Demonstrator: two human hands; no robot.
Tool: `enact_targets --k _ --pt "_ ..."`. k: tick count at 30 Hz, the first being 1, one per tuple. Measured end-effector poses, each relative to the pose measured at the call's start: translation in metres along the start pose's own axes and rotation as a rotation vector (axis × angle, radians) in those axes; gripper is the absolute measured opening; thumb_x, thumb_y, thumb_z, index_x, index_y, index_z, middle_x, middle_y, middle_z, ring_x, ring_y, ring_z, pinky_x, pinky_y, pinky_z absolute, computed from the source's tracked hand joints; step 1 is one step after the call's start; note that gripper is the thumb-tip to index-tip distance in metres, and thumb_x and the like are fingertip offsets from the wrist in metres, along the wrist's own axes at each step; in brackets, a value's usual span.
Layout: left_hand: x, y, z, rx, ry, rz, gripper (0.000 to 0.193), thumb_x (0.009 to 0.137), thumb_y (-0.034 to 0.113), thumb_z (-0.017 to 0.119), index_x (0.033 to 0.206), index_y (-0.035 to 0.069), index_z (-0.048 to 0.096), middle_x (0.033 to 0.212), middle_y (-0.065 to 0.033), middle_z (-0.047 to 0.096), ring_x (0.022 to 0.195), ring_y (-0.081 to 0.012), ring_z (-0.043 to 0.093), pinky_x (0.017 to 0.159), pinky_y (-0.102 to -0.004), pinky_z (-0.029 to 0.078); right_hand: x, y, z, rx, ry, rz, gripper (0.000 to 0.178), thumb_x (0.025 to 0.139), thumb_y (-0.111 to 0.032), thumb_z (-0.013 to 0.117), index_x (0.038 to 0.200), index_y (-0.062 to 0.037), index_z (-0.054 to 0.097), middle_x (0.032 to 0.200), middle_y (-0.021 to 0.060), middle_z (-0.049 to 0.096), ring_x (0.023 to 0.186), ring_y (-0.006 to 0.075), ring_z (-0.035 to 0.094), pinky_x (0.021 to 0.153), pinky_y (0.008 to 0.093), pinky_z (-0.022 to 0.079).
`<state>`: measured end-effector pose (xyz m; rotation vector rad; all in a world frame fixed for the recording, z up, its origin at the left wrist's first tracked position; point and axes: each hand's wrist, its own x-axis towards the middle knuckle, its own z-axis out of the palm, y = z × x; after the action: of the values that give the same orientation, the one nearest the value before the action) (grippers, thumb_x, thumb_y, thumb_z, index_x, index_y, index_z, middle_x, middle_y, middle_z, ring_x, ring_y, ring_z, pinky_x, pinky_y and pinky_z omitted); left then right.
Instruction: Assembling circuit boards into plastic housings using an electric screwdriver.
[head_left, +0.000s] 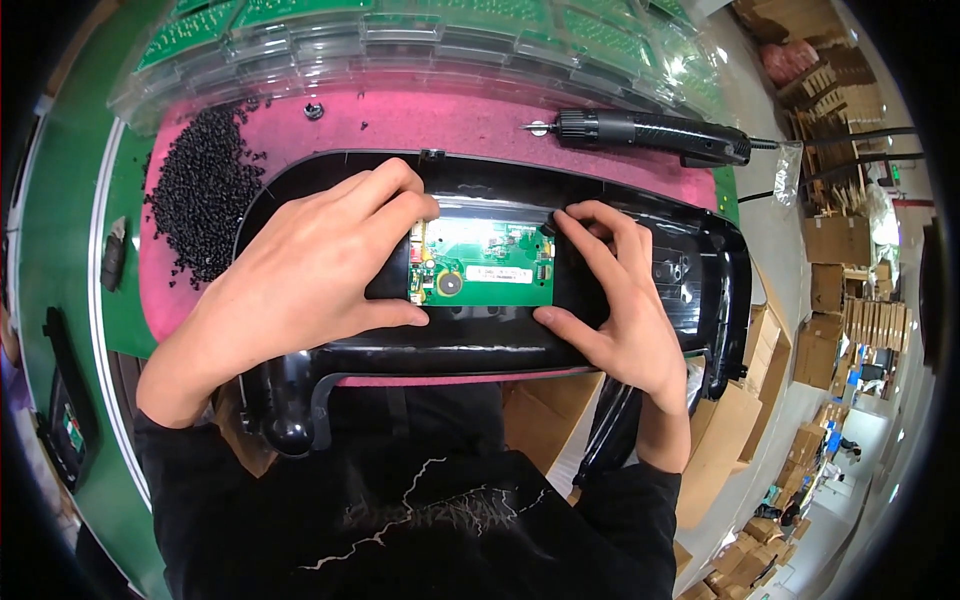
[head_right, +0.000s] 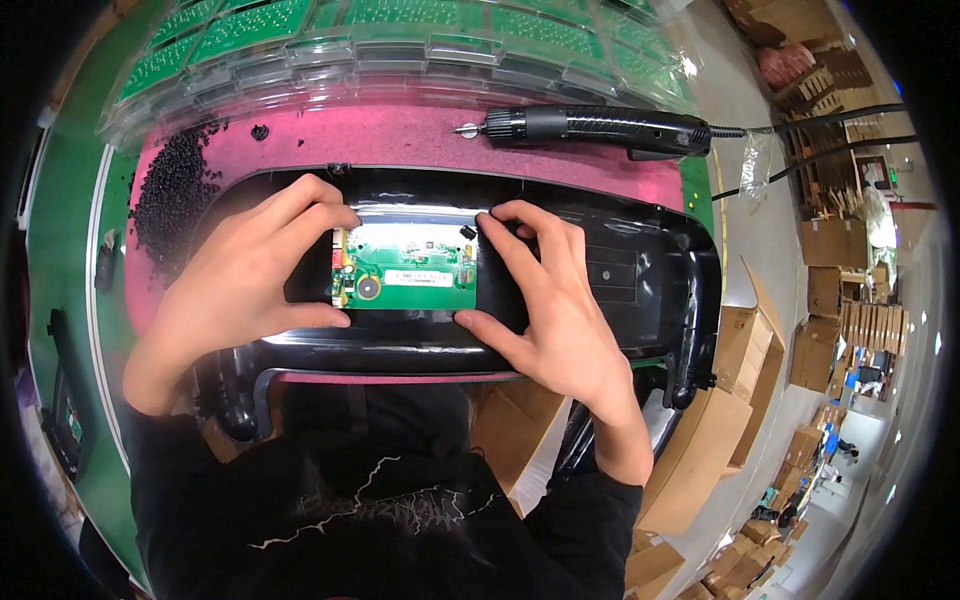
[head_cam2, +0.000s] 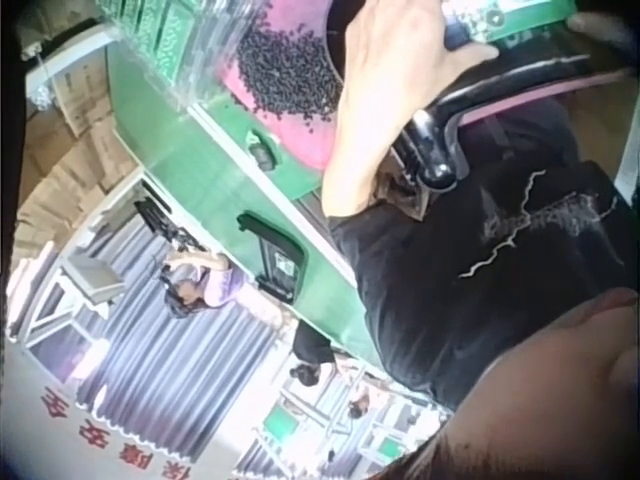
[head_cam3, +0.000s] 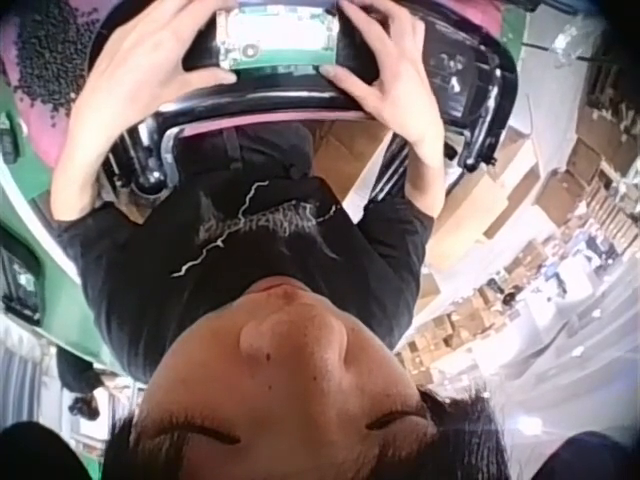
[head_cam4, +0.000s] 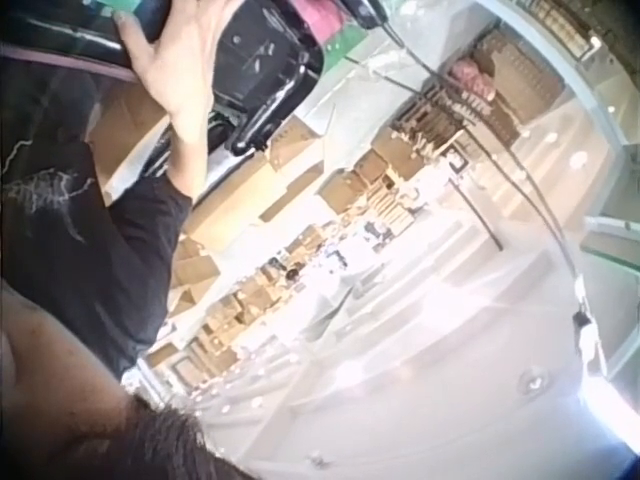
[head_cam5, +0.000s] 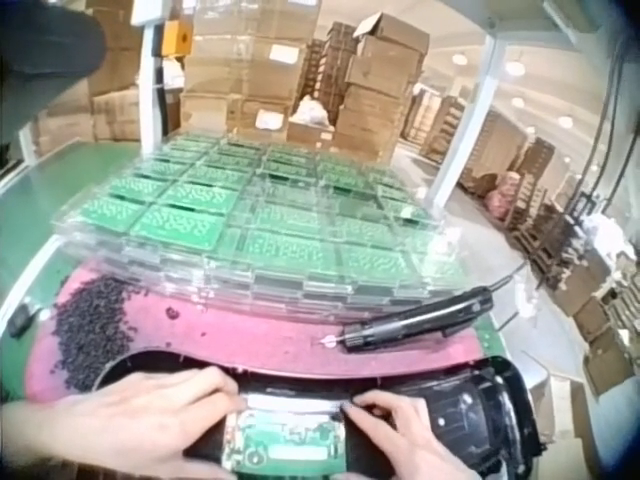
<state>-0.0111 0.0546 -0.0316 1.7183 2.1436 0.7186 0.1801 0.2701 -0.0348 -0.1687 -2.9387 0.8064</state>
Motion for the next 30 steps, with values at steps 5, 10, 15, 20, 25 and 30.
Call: enact_targets --k 5,10,15,20,25,30 --pt "0.002 0.0 0.004 0.0 0.038 0.02 0.072 0.057 0.016 0.088 0.119 0.006 0.054 0.114 -0.0089 0.054 0.096 -0.0316 0.059 0.078 -0.0397 0.05 0.007 -0.038 -0.032 -0.167 0.042 -0.174 0.08 0.063 -0.011 0.084 0.134 -0.0007 0.048 0.126 0.0173 0.056 0.108 0.0355 0.057 0.09 0.0408 0.049" --pt "-0.004 0.005 -0.021 -0.139 0.238 -0.093 0.046 0.073 0.017 0.082 0.112 0.003 0.061 0.089 -0.006 0.06 0.074 -0.0153 0.056 0.064 -0.0285 0.046 0.009 -0.09 -0.022 -0.039 0.28 -0.563 0.028 0.047 -0.015 0.071 0.073 -0.0186 0.065 0.09 0.0012 0.062 0.083 0.0202 0.06 0.066 0.0343 0.051" --pt "0.004 -0.025 -0.047 -0.125 0.484 -0.185 0.023 0.089 0.014 0.066 0.106 -0.002 0.064 0.078 -0.0062 0.064 0.071 -0.0113 0.057 0.064 -0.0258 0.045 0.001 -0.106 -0.021 -0.082 0.39 -0.576 0.029 0.053 -0.013 0.071 0.081 -0.0163 0.065 0.089 0.002 0.063 0.081 0.0217 0.06 0.069 0.037 0.049" --pt "-0.03 -0.061 -0.058 0.099 0.32 -0.307 0.024 0.086 0.014 0.067 0.101 -0.005 0.063 0.086 -0.0175 0.066 0.077 -0.0277 0.064 0.074 -0.0362 0.051 0.019 -0.112 -0.014 -0.05 0.399 -0.744 0.031 0.059 -0.012 0.072 0.089 -0.0139 0.064 0.088 0.0028 0.063 0.078 0.0233 0.059 0.071 0.0397 0.047" --pt "-0.034 -0.064 -0.055 0.257 0.094 -0.178 0.036 0.071 0.007 0.073 0.103 -0.002 0.062 0.101 -0.0141 0.06 0.1 -0.0328 0.06 0.088 -0.0389 0.05 0.036 -0.117 -0.025 -0.202 0.554 -0.7 0.037 0.063 -0.008 0.074 0.099 -0.0096 0.063 0.09 0.0052 0.065 0.083 0.0248 0.06 0.073 0.0418 0.046" --pt "-0.043 -0.063 -0.042 0.29 0.229 -0.255 0.035 0.067 0.002 0.074 0.1 -0.003 0.065 0.102 -0.0155 0.063 0.101 -0.0361 0.06 0.088 -0.0414 0.05 0.063 -0.034 -0.078 -0.485 0.396 0.074 0.043 0.091 -0.014 0.064 0.132 -0.0098 0.052 0.102 0.0141 0.063 0.094 0.0244 0.061 0.084 0.036 0.046"
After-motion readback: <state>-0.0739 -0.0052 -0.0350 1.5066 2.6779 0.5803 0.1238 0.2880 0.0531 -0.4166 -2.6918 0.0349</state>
